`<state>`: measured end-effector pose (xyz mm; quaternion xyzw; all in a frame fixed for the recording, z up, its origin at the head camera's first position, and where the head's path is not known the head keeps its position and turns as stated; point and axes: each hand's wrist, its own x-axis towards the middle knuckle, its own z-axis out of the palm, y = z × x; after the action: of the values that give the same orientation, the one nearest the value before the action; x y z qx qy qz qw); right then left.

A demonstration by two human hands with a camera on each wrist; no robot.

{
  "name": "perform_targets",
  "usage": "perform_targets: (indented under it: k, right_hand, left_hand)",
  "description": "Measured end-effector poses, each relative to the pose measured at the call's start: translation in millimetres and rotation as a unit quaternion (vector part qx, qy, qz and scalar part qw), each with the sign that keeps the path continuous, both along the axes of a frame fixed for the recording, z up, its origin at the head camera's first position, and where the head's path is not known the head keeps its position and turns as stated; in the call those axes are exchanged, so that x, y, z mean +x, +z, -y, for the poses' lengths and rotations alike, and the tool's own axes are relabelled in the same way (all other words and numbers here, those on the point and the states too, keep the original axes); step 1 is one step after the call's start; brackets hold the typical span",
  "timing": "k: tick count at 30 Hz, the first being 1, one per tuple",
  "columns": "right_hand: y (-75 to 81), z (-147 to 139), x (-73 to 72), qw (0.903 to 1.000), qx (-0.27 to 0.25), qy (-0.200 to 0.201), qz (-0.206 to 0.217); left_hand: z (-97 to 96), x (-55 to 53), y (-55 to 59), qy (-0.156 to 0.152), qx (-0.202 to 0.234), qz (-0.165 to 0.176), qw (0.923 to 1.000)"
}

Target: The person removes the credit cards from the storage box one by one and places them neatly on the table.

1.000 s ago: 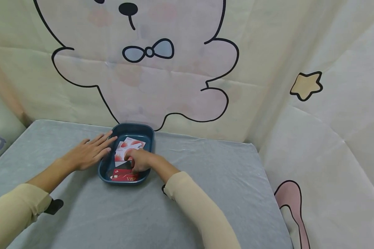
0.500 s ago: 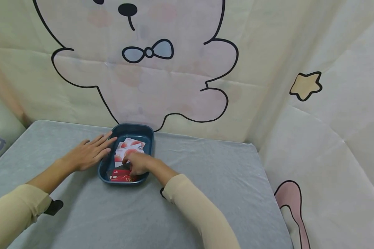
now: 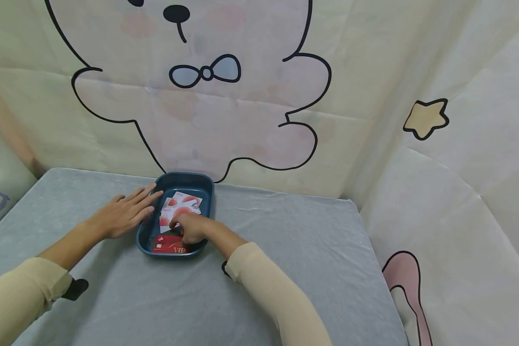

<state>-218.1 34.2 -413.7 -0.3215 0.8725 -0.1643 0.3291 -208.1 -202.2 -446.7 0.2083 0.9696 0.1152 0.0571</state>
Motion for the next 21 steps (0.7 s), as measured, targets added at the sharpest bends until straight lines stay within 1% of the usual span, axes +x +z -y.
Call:
perform_targets:
  k: [6, 12, 16, 21]
  right_hand:
    - [1.3, -2.1, -2.2, 0.9997, -0.021, -0.005, 0.016]
    - [1.2, -5.2, -2.5, 0.9987, -0.050, 0.001, 0.012]
    - [4.3, -7.5, -2.5, 0.9977, -0.067, 0.011, 0.000]
    - [10.9, -13.3, -3.8, 0.9954, -0.092, 0.001, -0.028]
  left_hand:
    - [0.2, 0.1, -2.4, 0.003, -0.003, 0.000, 1.0000]
    - [-0.9, -1.0, -2.9, 0.003, -0.004, -0.001, 1.0000]
    - [-1.4, -1.3, -2.0, 0.004, 0.000, -0.004, 1.0000]
    - [0.0, -1.0, -2.5, 0.005, -0.002, -0.002, 1.0000]
